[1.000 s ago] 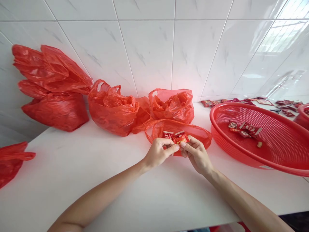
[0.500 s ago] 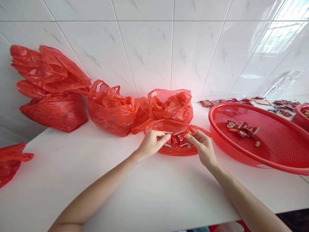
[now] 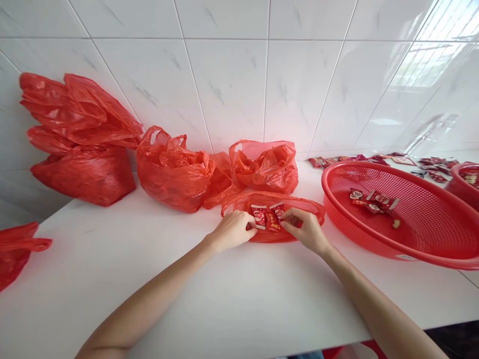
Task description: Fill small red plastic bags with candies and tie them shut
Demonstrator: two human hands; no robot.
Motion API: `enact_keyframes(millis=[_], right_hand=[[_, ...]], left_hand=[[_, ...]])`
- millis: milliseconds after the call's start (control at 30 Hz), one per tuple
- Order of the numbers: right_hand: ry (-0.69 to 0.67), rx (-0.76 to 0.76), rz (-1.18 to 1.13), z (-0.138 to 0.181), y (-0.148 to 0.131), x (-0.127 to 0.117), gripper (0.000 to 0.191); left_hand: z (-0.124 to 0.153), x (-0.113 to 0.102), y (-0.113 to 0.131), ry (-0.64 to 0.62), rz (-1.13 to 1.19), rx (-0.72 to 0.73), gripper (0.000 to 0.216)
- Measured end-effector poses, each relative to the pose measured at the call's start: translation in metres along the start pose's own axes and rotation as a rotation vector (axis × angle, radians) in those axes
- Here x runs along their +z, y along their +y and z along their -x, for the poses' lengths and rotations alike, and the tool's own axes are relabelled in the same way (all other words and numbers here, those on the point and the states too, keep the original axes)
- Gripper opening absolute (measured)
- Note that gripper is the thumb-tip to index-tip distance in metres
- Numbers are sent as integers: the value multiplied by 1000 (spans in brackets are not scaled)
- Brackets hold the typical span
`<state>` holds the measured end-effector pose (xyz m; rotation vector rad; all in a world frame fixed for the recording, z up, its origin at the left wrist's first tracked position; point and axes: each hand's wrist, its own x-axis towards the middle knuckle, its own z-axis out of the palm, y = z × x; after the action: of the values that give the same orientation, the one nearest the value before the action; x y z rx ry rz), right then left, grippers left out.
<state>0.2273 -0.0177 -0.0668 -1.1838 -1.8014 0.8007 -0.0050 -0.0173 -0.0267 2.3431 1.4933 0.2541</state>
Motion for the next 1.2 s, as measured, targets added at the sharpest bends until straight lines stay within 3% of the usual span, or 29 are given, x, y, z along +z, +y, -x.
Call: enact_keyframes(millis=[167,333,600,733,867,967,1100,1200], right_hand=[[-159,-102,296,5,-2,6,10],[-140,-18,477,5,-2,8,22],[-146,17,724,4,-11,6,22],[-135,67,838,5,-18,5,27],[-141,86,823,5,-19,6,24],[-118,69,758,5,-17,8,21],[-51,11,600,4,-11,7,17],[48,-94,501,3,-8,0,25]], left_hand=[[1,4,2,-55,-14,-2,18],[3,9,2,6,-89,-22,44],[7,6,7,-83,3,29,35],[13,-4,12,-159,-4,58,43],[16,-8,13,-181,-82,135,15],[16,-13,17,-83,10,209,29],[19,-27,24,108,188,269,26],[23,-37,24,95,187,301,32]])
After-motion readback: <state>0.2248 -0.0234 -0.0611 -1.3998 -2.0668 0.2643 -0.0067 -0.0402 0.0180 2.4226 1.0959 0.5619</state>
